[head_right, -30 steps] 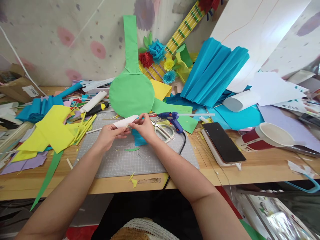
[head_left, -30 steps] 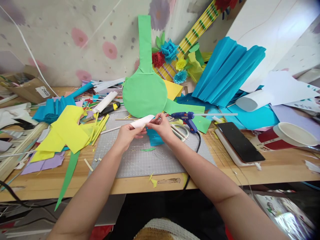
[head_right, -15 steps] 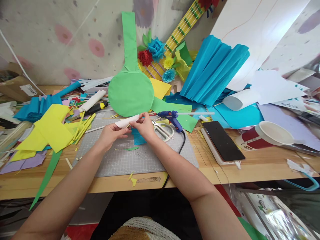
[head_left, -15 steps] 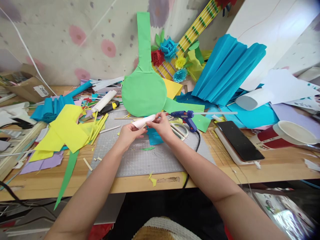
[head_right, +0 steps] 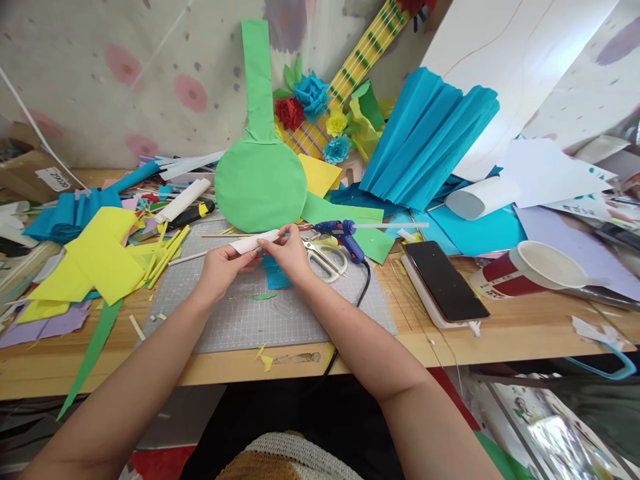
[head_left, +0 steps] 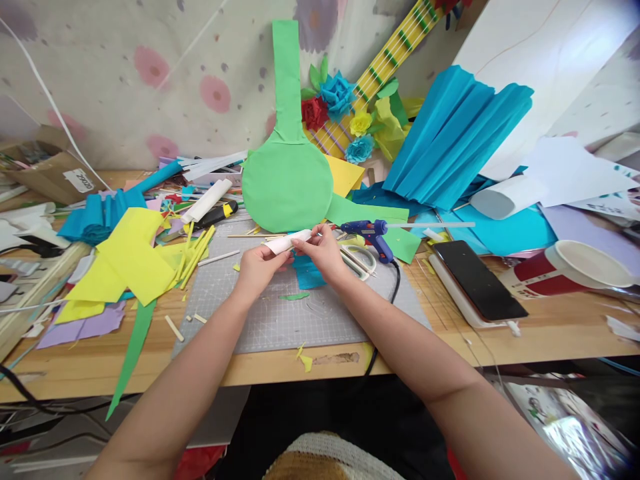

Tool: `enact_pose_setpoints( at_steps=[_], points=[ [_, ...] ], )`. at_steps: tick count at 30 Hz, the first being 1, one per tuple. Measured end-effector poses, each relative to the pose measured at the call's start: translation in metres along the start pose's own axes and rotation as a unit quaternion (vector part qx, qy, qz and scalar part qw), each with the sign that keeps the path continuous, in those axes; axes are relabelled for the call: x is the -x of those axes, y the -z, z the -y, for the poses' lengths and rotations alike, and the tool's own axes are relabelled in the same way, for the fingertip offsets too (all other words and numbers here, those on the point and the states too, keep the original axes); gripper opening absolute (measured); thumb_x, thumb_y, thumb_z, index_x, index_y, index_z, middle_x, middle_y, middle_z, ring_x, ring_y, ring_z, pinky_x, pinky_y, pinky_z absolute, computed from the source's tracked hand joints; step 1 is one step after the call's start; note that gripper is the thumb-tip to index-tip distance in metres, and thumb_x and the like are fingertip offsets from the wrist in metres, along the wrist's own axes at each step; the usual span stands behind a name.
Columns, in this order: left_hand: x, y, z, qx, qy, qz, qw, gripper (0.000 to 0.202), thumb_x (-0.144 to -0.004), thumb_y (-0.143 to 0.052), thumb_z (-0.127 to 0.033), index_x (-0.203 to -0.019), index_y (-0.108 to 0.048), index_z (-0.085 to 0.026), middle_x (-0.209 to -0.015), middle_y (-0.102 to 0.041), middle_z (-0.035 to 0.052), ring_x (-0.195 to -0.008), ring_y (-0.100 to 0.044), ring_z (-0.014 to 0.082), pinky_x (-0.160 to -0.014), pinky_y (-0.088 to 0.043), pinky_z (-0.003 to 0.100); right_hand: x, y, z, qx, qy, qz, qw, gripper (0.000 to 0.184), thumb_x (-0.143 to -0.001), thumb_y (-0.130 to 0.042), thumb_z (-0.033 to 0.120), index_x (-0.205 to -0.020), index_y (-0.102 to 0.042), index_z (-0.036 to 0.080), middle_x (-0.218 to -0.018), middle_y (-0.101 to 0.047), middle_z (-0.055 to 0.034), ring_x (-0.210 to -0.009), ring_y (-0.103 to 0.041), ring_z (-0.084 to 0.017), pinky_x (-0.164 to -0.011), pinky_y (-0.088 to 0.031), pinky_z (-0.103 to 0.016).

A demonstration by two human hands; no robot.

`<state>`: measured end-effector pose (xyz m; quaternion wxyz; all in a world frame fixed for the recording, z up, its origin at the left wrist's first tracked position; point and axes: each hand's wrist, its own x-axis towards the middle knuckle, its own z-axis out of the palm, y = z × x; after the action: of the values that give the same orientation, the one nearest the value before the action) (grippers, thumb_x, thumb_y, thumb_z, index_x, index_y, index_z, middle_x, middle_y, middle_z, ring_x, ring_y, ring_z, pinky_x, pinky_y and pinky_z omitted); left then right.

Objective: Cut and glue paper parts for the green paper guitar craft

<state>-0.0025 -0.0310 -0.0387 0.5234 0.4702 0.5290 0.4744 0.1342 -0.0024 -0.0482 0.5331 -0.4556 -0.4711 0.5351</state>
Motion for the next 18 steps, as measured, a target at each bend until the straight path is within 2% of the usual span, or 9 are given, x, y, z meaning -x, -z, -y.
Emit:
enact_pose_setpoints(
  at_steps=[5,13,18],
  points=[
    [0.0,0.0021,-0.0032,0.019,0.024,-0.002,1.0,0.041,-0.055,-0.074,-0.032,-0.089,-0.067,-0.01,-0.083,-0.07,0.0091,-0.075,-0.067,0.0206,-0.064,-0.054,0.03,0.0008,-0.001,0.0002,-0.004,0.004,0.036,0.999,0.058,-0.047,-0.074,0.037,-0.081,-0.028,0.024,-0.059,-0.054,0.0095,-0.058,-0.058,-0.012,-0.056,-0.045,-0.025],
    [0.0001,0.0023,-0.0057,0.034,0.06,0.017,0.997,0.034,-0.056,-0.074,-0.033,-0.08,-0.066,-0.01,-0.079,-0.07,0.0107,-0.073,-0.067,0.0219,-0.067,-0.054,0.033,0.002,-0.0023,0.0004,-0.021,0.012,0.03,0.999,0.05,-0.053,-0.07,0.036,-0.079,-0.028,0.024,-0.056,-0.051,0.0112,-0.053,-0.053,-0.009,-0.056,-0.045,-0.025],
    [-0.0004,0.0021,-0.006,0.033,0.076,0.024,0.996,0.031,-0.058,-0.072,-0.032,-0.079,-0.066,-0.01,-0.079,-0.07,0.0112,-0.073,-0.067,0.0214,-0.065,-0.054,0.031,0.0024,-0.0016,-0.0003,-0.026,0.007,0.023,0.999,0.048,-0.055,-0.068,0.036,-0.079,-0.028,0.024,-0.056,-0.05,0.011,-0.051,-0.052,-0.009,-0.056,-0.044,-0.024]
  ],
)
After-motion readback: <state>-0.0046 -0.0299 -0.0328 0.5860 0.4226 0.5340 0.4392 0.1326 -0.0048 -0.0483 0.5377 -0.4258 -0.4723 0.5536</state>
